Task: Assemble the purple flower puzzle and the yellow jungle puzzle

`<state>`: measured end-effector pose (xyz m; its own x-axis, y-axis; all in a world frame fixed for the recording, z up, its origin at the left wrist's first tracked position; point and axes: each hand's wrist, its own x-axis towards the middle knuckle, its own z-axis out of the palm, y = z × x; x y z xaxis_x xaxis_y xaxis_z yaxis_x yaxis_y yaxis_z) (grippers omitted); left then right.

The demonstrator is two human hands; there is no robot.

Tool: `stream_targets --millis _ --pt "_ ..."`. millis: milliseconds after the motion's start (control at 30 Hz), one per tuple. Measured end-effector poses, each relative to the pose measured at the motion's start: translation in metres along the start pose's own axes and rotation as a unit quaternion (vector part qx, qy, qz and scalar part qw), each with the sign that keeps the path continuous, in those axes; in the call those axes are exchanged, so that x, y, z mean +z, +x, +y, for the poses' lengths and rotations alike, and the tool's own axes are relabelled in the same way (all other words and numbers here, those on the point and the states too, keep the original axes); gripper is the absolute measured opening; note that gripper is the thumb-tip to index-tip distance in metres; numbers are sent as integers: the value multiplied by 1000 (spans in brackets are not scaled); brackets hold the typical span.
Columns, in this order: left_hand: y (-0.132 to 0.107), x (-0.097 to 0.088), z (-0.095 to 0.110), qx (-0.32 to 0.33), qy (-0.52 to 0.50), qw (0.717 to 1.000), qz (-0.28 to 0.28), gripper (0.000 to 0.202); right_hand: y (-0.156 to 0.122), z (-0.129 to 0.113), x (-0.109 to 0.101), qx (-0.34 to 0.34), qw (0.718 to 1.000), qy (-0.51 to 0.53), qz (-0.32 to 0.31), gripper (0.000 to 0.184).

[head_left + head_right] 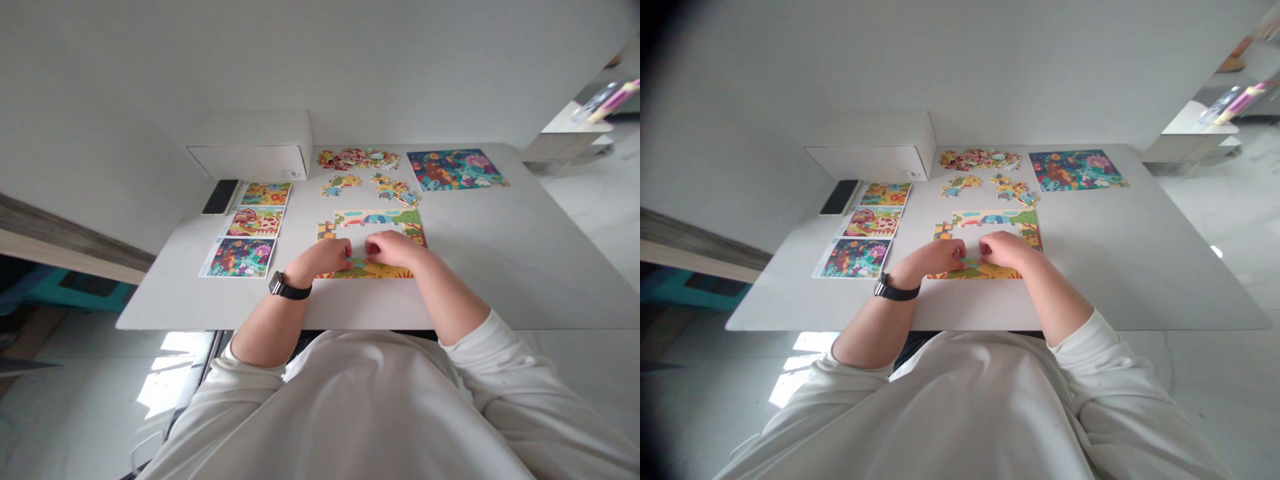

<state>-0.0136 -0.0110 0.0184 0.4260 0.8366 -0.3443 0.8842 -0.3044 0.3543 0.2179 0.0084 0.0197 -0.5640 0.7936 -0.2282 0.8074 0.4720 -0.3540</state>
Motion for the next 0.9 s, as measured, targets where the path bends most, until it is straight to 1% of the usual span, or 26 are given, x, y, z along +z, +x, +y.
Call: stream_targets --millis 100,167,233,300,400,533,733,833,900 --pt "-1 1 -1 9 -4 1000 -1 34 0 0 1 1 1000 -1 2 17" --pt "-2 2 -1 16 -4 1000 -5 39 0 1 1 1 1000 1 1 17" --pt "-1 2 -1 18 1 1000 -4 44 0 2 1 -9 1000 5 -7 22" --pt "-1 2 -1 18 8 1000 1 45 -1 2 1 -27 1000 4 -14 31" --pt "-1 1 2 15 7 1000 4 42 -2 1 0 -40 999 -5 -19 39" --pt "0 -1 2 5 -13 1000 -1 35 -3 -1 0 -34 999 -7 -25 38" --pt "1 -3 -2 10 -30 999 -3 29 -1 6 3 -64 997 1 -31 42" --pt "-1 -4 -2 8 -32 999 -4 25 0 7 4 -61 998 -3 -31 42" --pt "-2 -5 -1 8 -51 999 -13 21 0 5 3 -58 998 -4 -32 42"
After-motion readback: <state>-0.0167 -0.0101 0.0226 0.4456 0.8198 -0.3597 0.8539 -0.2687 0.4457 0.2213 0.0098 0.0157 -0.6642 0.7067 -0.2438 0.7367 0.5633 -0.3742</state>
